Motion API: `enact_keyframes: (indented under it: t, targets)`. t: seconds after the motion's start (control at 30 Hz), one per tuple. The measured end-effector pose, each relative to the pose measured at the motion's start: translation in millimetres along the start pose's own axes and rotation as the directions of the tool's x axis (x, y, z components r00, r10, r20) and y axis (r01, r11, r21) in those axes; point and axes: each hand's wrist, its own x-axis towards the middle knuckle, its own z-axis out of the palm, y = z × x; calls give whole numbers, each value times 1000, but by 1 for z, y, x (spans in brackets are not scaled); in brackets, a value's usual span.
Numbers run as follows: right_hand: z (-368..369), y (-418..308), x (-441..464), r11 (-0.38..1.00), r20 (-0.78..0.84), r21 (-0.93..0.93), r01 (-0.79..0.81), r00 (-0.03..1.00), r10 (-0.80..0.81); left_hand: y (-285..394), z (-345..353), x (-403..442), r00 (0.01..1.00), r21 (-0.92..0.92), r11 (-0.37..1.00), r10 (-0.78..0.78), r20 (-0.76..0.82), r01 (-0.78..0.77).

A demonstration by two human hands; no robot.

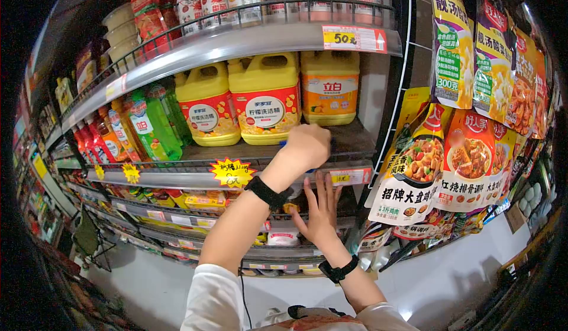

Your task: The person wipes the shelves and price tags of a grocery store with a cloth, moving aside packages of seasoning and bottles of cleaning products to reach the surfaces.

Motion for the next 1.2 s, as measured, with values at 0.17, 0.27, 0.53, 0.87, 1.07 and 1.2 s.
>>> enact_keyframes:
  t: [0.17, 0.27, 0.53, 0.87, 1.07, 1.2]
  targets:
    - [2, 4, -2, 1000, 11, -15, 23, 1000, -23, -2, -9, -13, 1000, -68, 998, 9, 10, -8]
    - [2, 4, -3, 999, 16, -32, 25, 1000, -24, -9, -13, -8, 966, 79, 973, -224, 128, 215]
    - [5, 2, 0, 1000, -17, -18, 15, 1000, -15, -24, -11, -14, 987, 53, 991, -128, 94, 123]
    - [0, 1, 1, 999, -5, -34, 13, 1000, -13, -5, -2, -15, 1000, 110, 994, 3, 14, -5]
    - [5, 5, 1, 999, -19, -35, 13, 1000, -14, -33, -6, -35, 951, 87, 948, -299, -73, 305]
    - [4, 5, 0, 1000, -7, -19, -2, 1000, 2, -35, -8, -29, 953, 217, 930, -304, -5, 297]
